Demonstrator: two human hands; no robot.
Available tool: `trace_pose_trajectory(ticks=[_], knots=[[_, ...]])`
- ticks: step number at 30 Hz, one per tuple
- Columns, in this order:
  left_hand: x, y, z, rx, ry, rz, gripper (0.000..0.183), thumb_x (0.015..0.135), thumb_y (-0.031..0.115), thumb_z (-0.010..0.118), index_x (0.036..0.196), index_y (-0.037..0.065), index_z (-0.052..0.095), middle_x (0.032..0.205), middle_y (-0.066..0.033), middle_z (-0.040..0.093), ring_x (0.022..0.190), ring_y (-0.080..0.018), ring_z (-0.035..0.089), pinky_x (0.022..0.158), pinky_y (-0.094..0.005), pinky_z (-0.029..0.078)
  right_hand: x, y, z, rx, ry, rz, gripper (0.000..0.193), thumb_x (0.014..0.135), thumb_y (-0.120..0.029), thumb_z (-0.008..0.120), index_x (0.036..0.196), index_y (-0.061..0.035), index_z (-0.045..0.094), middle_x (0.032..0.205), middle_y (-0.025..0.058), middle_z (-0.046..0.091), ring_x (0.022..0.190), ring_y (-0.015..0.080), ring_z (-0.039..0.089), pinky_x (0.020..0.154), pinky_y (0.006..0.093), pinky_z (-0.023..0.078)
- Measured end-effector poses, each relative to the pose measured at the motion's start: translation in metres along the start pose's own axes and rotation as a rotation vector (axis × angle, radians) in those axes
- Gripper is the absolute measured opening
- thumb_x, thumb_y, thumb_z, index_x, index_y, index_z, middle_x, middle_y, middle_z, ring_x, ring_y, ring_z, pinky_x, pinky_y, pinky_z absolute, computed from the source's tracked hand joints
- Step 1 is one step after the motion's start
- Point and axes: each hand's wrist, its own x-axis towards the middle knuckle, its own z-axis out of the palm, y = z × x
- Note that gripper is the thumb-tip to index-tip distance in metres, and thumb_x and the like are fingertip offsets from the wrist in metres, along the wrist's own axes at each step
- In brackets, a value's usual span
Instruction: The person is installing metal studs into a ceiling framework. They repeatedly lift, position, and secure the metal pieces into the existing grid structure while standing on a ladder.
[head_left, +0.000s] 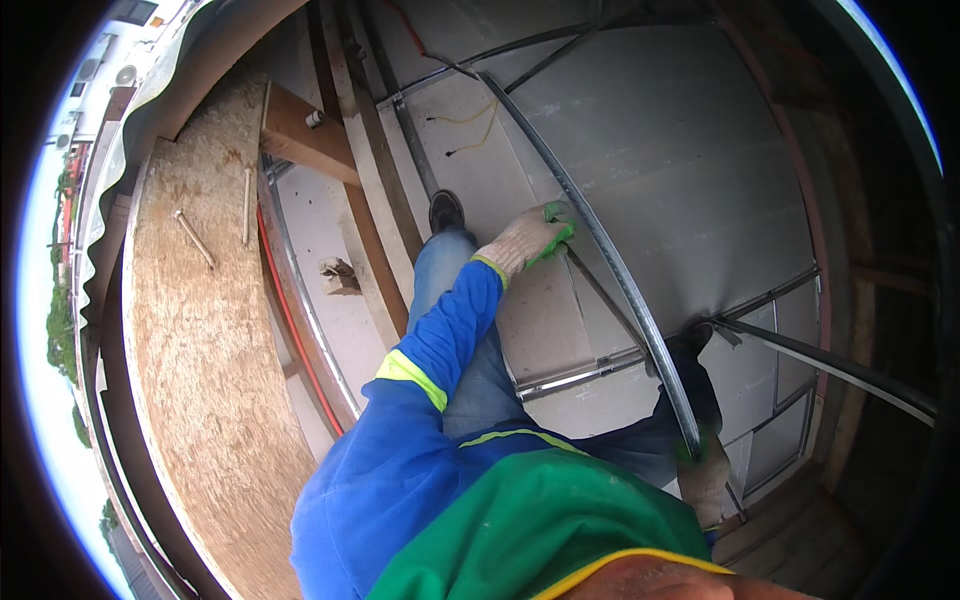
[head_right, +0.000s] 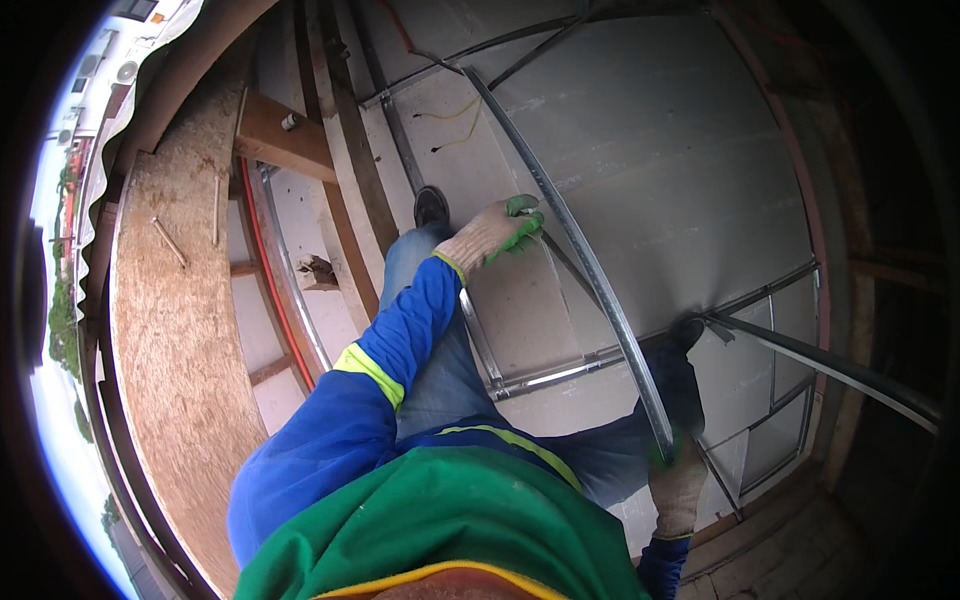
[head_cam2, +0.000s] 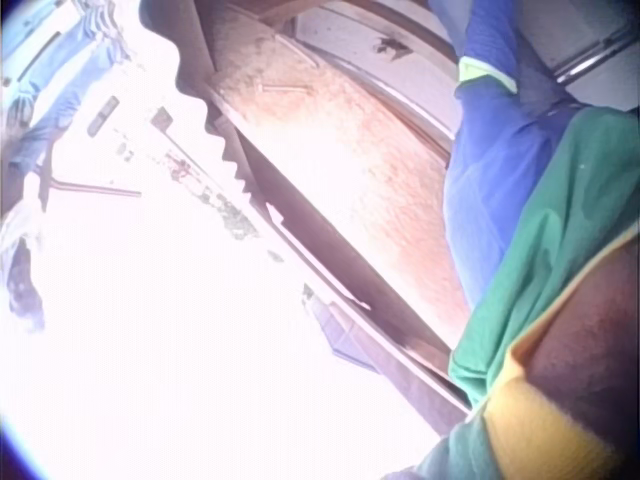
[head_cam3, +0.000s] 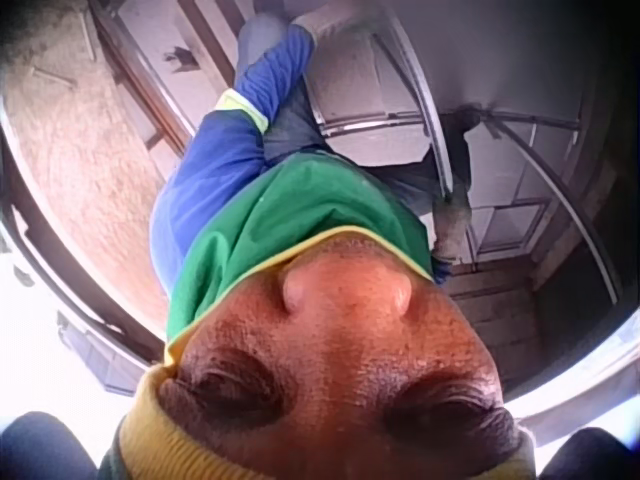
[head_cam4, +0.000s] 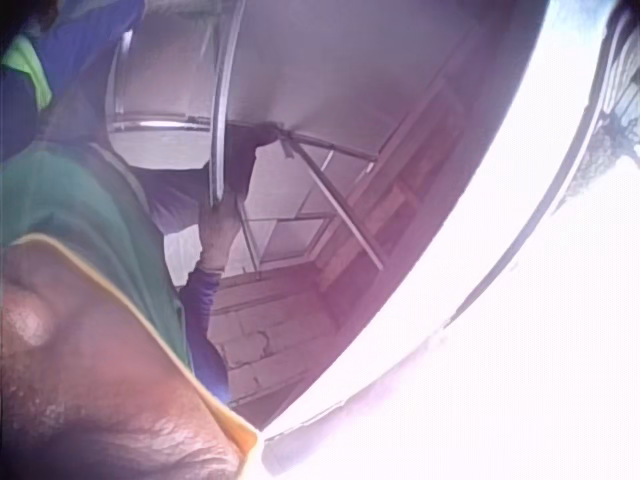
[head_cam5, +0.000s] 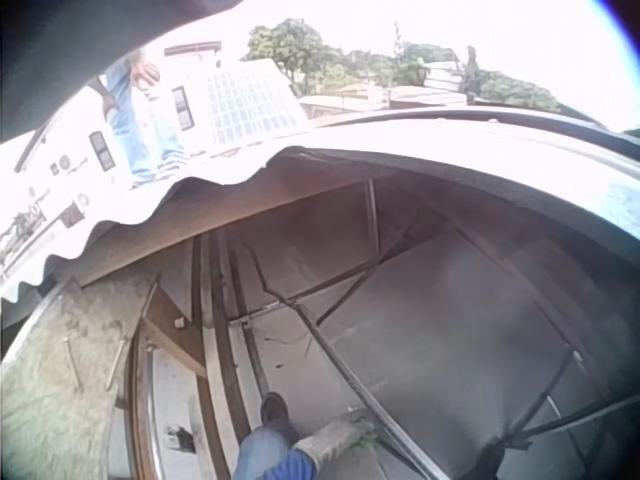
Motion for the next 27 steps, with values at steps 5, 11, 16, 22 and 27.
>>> trace_pose_trajectory(ticks=[5, 11, 16, 22, 27], knots=[[-0.078, 0.001, -0.114, 1.021, 1.026, -0.014, 0.069, 0.099, 0.046, 0.069, 0.157, 0.013, 0.050, 0.152, -0.0223, 0.053, 0.138, -0.0419, 0.052, 0.111, -0.0518, 0.047, -0.011, 0.038, 0.052, -0.093, 0.125, -0.045, 0.047, 0.087, -0.022, 0.079, 0.130, -0.0083, 0.066, 0.106, 0.0200, 0.074, 0.091, 0.0428, 0.075, 0.079, 0.0495, 0.062], [-0.071, -0.089, -0.154, 1.078, 1.114, -0.221, 0.073, 0.093, 0.036, 0.075, 0.160, 0.022, 0.047, 0.173, -0.0210, 0.023, 0.150, -0.0463, 0.036, 0.115, -0.0607, 0.043, 0.010, 0.008, 0.008, -0.171, -0.235, 0.087, 0.049, 0.089, -0.023, 0.076, 0.134, -0.0080, 0.064, 0.109, 0.0222, 0.074, 0.097, 0.0426, 0.074, 0.084, 0.0529, 0.060], [-0.068, -0.095, -0.154, 1.039, 1.130, -0.206, 0.069, 0.093, 0.029, 0.074, 0.157, 0.023, 0.050, 0.173, -0.0198, 0.024, 0.145, -0.0454, 0.044, 0.112, -0.0590, 0.047, 0.008, -0.006, 0.016, -0.179, -0.053, 0.064, 0.052, 0.090, -0.022, 0.076, 0.138, -0.0067, 0.063, 0.105, 0.0201, 0.074, 0.094, 0.0400, 0.074, 0.081, 0.0508, 0.060], [-0.073, -0.087, -0.155, 1.024, 1.122, -0.245, 0.067, 0.093, 0.025, 0.074, 0.155, 0.023, 0.052, 0.172, -0.0198, 0.025, 0.143, -0.0451, 0.046, 0.110, -0.0575, 0.049, -0.041, 0.015, 0.028, 0.558, -0.195, 0.369, 0.035, 0.093, -0.013, 0.077, 0.125, -0.0037, 0.070, 0.077, 0.0005, 0.062, 0.060, 0.0105, 0.055, 0.053, 0.0288, 0.045], [-0.073, -0.087, -0.154, 1.013, 1.117, -0.209, 0.066, 0.093, 0.025, 0.073, 0.155, 0.022, 0.052, 0.172, -0.0196, 0.025, 0.143, -0.0452, 0.046, 0.109, -0.0572, 0.049, -0.076, 0.013, 0.040, 0.785, -0.090, 0.556, 0.027, 0.096, -0.008, 0.075, 0.122, -0.0040, 0.070, 0.072, -0.0054, 0.056, 0.054, 0.0041, 0.047, 0.046, 0.0230, 0.035]])
